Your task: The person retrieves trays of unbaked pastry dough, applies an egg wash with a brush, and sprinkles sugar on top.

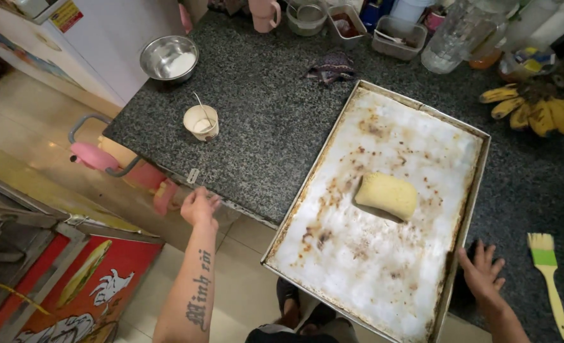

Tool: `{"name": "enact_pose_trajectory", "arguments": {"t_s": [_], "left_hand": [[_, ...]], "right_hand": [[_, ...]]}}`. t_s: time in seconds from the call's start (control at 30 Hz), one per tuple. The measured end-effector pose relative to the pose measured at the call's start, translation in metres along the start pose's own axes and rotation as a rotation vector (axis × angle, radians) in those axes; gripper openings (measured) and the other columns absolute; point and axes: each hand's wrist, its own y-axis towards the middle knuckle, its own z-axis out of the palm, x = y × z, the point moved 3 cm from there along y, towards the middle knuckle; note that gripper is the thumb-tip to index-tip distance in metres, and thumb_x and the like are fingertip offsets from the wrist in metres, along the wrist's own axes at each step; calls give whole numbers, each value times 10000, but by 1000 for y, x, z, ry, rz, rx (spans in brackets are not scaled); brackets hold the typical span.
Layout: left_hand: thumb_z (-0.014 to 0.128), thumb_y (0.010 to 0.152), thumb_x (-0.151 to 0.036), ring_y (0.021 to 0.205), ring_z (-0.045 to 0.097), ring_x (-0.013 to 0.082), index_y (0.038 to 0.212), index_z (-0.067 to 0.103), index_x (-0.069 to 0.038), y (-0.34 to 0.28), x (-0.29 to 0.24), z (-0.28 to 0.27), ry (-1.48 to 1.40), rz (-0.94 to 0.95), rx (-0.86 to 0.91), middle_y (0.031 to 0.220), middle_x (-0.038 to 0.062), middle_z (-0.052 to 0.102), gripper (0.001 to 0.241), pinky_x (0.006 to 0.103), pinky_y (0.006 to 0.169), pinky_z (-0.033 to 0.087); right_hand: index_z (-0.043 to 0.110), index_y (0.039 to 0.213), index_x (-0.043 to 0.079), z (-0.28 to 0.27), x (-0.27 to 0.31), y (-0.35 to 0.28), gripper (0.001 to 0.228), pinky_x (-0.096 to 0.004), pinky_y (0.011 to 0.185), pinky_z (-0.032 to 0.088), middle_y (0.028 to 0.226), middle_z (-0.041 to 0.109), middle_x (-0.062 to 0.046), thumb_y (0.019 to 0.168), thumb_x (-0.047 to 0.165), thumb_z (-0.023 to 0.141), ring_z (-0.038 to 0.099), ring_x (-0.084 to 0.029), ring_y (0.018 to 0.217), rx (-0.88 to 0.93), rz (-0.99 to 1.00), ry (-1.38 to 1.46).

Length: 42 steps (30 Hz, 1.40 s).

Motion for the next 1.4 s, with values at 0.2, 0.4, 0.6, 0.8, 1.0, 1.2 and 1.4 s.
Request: {"name": "enact_pose_trajectory", "arguments": {"t_s": [0.2,0.4,0.6,0.8,1.0,1.2,1.4], "left_hand": [[560,962,-68,736,662,162,1346,454,19,-74,-28,-8,285,15,78,1172,137,593,408,237,609,558],[561,966,-132,936,656,195,1250,609,-91,-145,-20,-21,654,-89,406,1154,80,667,291,331,793,540],[602,919,-354,742,569,170,1169,717,10,-201,17,-28,781,-166,703,912,102,681,455,286,637,480],[488,1008,-120,979,599,354,1302,549,58,-188,68,-39,425,-369,663,1146,246,619,350,479,835,503],[509,988,-42,946,577,323,1246,558,115,-207,73,-51,292,-338,681,1142,257,610,306,447,843,525],[449,982,-39,1011,564,345,1324,492,132,-296,32,-60,235,-427,668,1200,278,576,385,447,906,486],[437,969,15,1011,549,372,1275,509,190,-306,30,-90,167,-416,698,1201,319,567,360,451,926,465]], "right_hand": [[136,1560,183,-23,32,-48,941,-603,1154,-117,1661,-64,-21,799,706,317,-186,-271,1507,48,-77,187],[93,1555,47,-64,91,-150,790,-459,1171,267,1559,259,-248,928,344,471,320,-350,1426,47,18,599],[495,1222,-61,-7,-23,-168,485,-346,687,451,864,536,-132,949,307,655,511,-221,742,-502,-171,577],[672,1265,1,60,-37,-227,656,-332,687,420,951,624,-123,840,497,612,516,-205,821,178,216,835],[530,1251,-15,52,-15,-252,329,-508,990,359,1175,501,-176,1024,218,478,473,-330,1044,262,232,1528],[512,1195,-56,39,-32,-257,357,-500,879,458,1146,513,-221,956,206,549,486,-313,927,212,160,1813],[431,1314,-97,23,-37,-296,437,-445,949,431,1254,465,-245,941,119,499,466,-300,1057,130,212,1865]]}}
